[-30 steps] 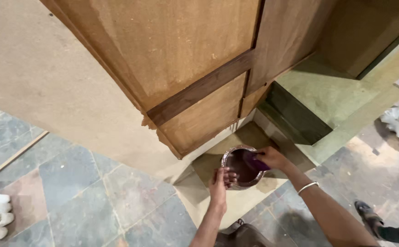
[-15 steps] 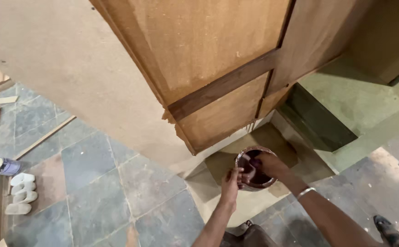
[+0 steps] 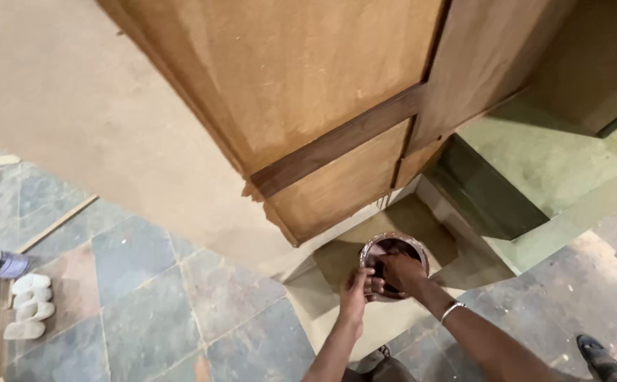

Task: The person applies a brown liquid finish to a wooden cabinet using a purple cloth. They repeatedly dip the cloth into a container and wipe the finish onto the cabinet's exterior and interior surfaces, including shelves and edges.

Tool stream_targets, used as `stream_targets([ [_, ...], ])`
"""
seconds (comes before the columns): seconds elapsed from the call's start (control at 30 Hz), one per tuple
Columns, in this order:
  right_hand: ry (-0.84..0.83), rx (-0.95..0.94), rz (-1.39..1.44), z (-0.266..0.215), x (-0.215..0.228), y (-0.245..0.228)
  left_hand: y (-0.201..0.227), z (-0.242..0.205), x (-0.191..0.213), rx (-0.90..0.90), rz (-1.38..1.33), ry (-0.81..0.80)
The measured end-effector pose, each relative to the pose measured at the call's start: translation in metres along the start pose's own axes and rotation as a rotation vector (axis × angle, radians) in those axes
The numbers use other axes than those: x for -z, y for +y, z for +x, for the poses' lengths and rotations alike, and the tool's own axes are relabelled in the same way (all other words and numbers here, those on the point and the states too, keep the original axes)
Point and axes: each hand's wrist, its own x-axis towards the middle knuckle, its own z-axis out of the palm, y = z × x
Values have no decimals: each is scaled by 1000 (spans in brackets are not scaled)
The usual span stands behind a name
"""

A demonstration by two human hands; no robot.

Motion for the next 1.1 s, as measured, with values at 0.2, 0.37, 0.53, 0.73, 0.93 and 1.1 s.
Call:
stream_targets([
  [0.2,103,-49,-184,24,-12,15,-5,2,-5,19,21,-9],
  [0.37,92,-15,-199,30,-25,22,-5,4,-5,20,77,-6],
  [0.53,131,22,-83,34,-33,24,-1,0,0,103,-20,26],
  [0.73,201,163,-7,27,-43,37,-7,-16,9,77,-24,-1],
  [0.93,336,259,-64,-13,-12,16,-25,-18,21,1,-22,31],
  [1.1,158,352,-320,-50,-5,-7,-24,-11,12,-111,-72,36],
])
